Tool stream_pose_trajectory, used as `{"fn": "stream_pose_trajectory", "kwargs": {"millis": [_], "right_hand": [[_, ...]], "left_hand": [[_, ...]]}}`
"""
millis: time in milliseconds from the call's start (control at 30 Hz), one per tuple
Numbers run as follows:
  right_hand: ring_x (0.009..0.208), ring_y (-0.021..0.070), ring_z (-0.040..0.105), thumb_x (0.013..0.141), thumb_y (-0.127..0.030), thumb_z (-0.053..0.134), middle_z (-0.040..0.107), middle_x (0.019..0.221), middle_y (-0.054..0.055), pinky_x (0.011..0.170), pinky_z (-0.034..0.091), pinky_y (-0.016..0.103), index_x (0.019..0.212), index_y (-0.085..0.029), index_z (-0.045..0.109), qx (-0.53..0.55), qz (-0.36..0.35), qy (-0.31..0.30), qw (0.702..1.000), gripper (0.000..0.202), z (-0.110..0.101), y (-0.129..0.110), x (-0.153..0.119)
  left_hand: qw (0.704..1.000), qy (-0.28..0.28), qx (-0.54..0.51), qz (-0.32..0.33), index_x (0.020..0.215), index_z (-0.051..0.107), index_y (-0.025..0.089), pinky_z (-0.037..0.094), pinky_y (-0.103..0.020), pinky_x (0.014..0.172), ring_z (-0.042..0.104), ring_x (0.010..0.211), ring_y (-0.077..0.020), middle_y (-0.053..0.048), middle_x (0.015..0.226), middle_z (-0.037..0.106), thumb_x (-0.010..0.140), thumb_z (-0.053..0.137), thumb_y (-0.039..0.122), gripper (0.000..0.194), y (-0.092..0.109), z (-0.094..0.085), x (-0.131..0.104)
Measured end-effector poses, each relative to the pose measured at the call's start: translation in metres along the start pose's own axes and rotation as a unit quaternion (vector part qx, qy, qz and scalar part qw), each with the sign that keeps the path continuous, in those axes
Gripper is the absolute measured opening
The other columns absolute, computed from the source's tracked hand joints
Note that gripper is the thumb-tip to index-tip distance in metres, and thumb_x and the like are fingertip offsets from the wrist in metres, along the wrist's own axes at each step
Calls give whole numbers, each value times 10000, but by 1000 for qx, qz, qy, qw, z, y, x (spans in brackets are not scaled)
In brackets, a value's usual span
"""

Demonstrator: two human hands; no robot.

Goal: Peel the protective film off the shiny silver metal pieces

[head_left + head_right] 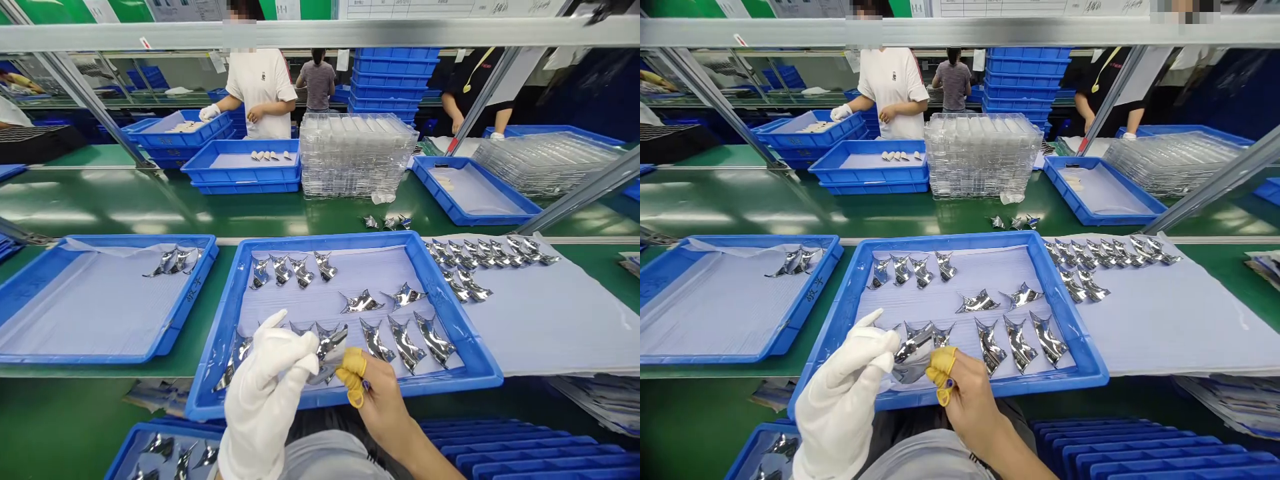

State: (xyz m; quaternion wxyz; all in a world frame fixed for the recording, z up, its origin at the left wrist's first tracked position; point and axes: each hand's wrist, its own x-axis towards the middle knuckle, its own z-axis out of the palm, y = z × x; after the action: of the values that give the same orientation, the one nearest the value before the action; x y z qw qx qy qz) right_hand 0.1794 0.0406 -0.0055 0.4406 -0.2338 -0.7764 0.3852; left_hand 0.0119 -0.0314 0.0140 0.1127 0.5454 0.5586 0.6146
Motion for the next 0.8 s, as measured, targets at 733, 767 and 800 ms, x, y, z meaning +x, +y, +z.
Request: {"fn": "stream_pose_trajectory", "kwargs": {"millis": [733, 767, 800], "right_hand": [[382, 9, 171, 706, -533, 924, 370, 479, -139, 410, 121, 182, 771, -196, 585, 509, 436, -25, 741, 482, 30, -24, 9], [383, 8, 172, 707, -531, 924, 371, 479, -138, 412, 124, 183, 770, -194, 589, 507, 431, -23, 746, 479, 31, -23, 9], [384, 9, 172, 711, -532, 922, 370, 478, -138, 413, 126, 186, 768, -193, 591, 503, 425, -19, 753, 477, 31, -23, 9]], "left_hand": [[959, 110, -100, -242, 835, 770, 224, 430, -457, 1180, 753, 947, -206, -4, 876, 808, 778, 851, 361, 169, 0, -1, 17], [960, 108, -100, -236, 834, 770, 223, 439, -452, 1172, 754, 938, -205, -6, 878, 808, 774, 852, 355, 167, 1, -2, 18], [960, 107, -103, -238, 844, 772, 219, 462, -441, 1149, 754, 940, -208, -13, 890, 809, 765, 858, 353, 178, 1, -3, 19]]}}
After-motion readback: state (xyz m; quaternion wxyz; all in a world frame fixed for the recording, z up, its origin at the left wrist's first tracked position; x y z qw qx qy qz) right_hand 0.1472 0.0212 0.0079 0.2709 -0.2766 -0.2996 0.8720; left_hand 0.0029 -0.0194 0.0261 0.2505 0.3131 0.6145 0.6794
